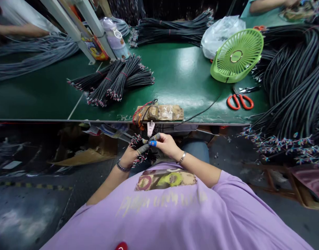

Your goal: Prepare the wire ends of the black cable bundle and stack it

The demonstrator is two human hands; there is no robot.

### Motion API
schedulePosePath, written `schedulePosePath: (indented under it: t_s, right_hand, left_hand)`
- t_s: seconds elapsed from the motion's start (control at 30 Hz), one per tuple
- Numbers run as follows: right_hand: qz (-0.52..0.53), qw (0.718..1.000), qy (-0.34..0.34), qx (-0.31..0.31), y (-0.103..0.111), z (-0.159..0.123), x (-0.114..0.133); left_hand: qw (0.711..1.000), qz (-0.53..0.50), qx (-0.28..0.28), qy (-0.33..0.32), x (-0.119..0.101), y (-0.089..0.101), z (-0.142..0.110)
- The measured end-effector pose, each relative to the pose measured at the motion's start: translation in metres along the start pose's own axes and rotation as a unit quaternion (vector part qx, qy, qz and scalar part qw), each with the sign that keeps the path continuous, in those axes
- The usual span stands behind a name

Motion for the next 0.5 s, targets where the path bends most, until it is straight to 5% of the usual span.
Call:
schedulePosePath:
  t_s: [0.23,0.5]
  right_hand:
    - [0.014,0.999,-0.047,0.005,0.001,-0.001,-0.008]
    - [0.005,0.999,-0.032,0.035,-0.003,-0.002,-0.01]
  left_hand:
    - [0.999,0.029,-0.038,0.023,-0.007,0.001,0.001]
    - [0.995,0.103,-0.012,0.016,-0.012,0.002,-0.001]
Point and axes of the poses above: each hand's wrist, its own z-axis towards the middle knuckle, its own y-axis out of the back of the hand, x = y × z, the point moved 6 cm from there along z, towards the middle knuckle, and after that the axes turned 4 degrees about -x, right-handed, at the moved point
